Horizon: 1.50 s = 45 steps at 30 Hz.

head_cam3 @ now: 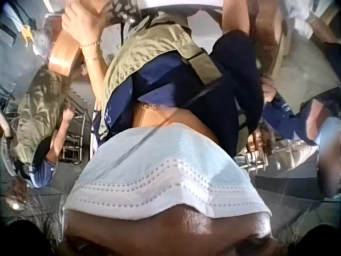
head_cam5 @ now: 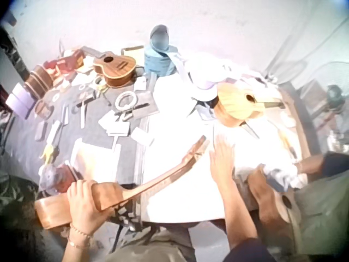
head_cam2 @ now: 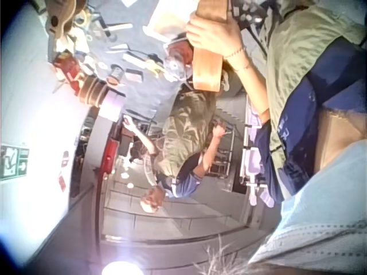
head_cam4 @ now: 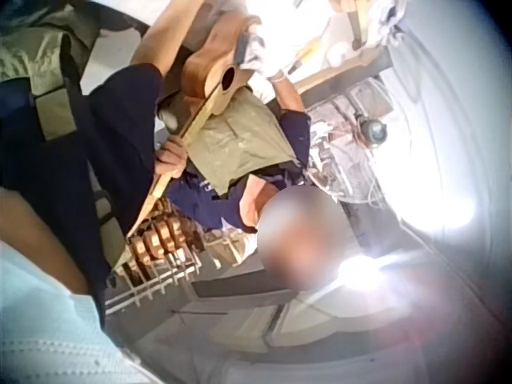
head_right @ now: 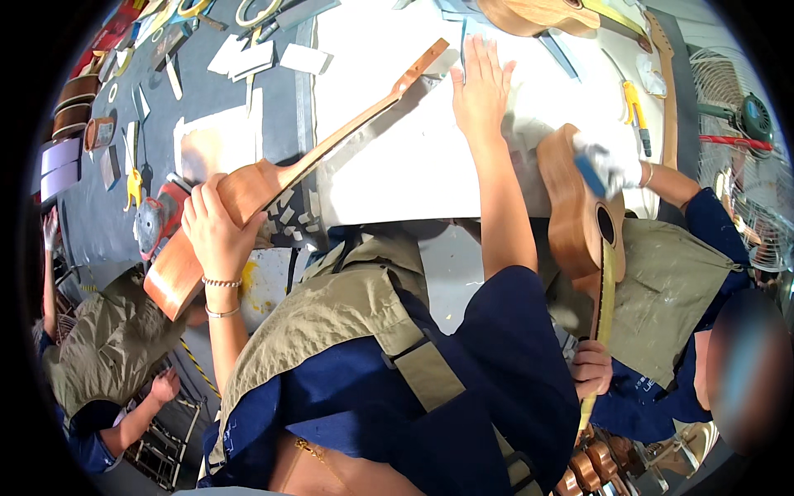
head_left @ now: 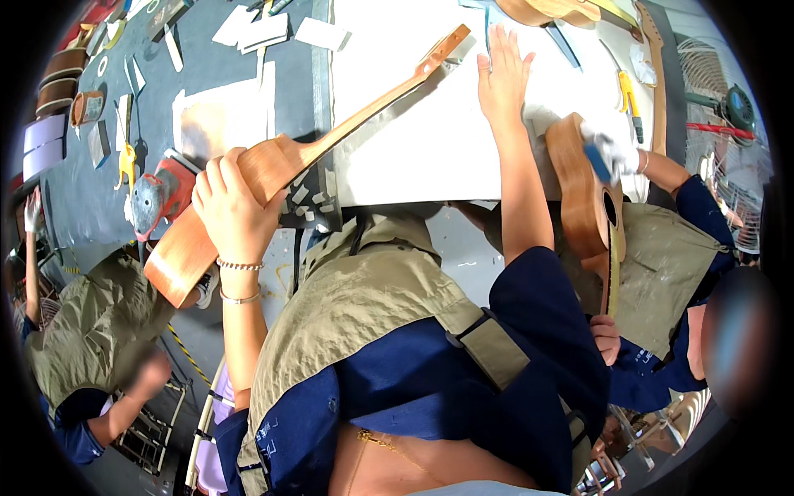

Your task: The person sands the body and neck of unfinished wooden guitars using a sanding block. They handle multiple guitar bodies, moving them between a workbench and a drying rack while smoothing the wood surfaces.

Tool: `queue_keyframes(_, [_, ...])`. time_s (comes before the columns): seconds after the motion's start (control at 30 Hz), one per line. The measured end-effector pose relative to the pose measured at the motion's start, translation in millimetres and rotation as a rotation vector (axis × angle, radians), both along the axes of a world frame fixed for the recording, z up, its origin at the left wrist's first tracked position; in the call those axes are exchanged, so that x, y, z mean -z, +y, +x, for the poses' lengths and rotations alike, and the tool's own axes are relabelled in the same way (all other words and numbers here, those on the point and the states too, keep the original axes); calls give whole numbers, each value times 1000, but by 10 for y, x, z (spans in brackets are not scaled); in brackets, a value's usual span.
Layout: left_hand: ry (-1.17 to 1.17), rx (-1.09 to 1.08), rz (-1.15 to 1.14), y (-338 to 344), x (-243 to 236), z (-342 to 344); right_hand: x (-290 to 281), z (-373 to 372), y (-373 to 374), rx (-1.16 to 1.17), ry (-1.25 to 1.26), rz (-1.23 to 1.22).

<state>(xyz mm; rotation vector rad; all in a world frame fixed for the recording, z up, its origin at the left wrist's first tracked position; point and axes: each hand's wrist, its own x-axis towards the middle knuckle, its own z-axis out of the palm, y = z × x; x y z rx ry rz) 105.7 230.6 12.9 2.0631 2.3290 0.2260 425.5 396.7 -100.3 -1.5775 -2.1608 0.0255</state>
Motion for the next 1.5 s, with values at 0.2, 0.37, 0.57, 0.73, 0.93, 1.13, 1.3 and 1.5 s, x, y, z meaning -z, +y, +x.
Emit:
queue_keyframes(0.2, [-8,18,-13,51,-14,-23,146,14,211,-188,15,-91])
queue_keyframes(0.37, [-1,16,3,55,8,-20,160,-136,119,-212,-26,-158])
queue_keyframes(0.57, [20,66,102,-39,-30,66,199,324,512,32,-63,-8])
queue_keyframes(0.73, [137,47,425,-304,349,535,-9,152,245,-85,-210,86])
queue_keyframes(0.93, [54,35,-86,-565,452,735,220,82,-205,137,-356,23])
queue_keyframes(1.13, [129,29,-33,-566,755,713,280,266,-244,10,-458,6])
queue_keyframes(1.3, [117,35,-60,-554,723,712,257,25,-424,167,-373,-141])
queue_keyframes(1.5, [51,59,-64,-551,681,656,193,491,-188,161,-442,127])
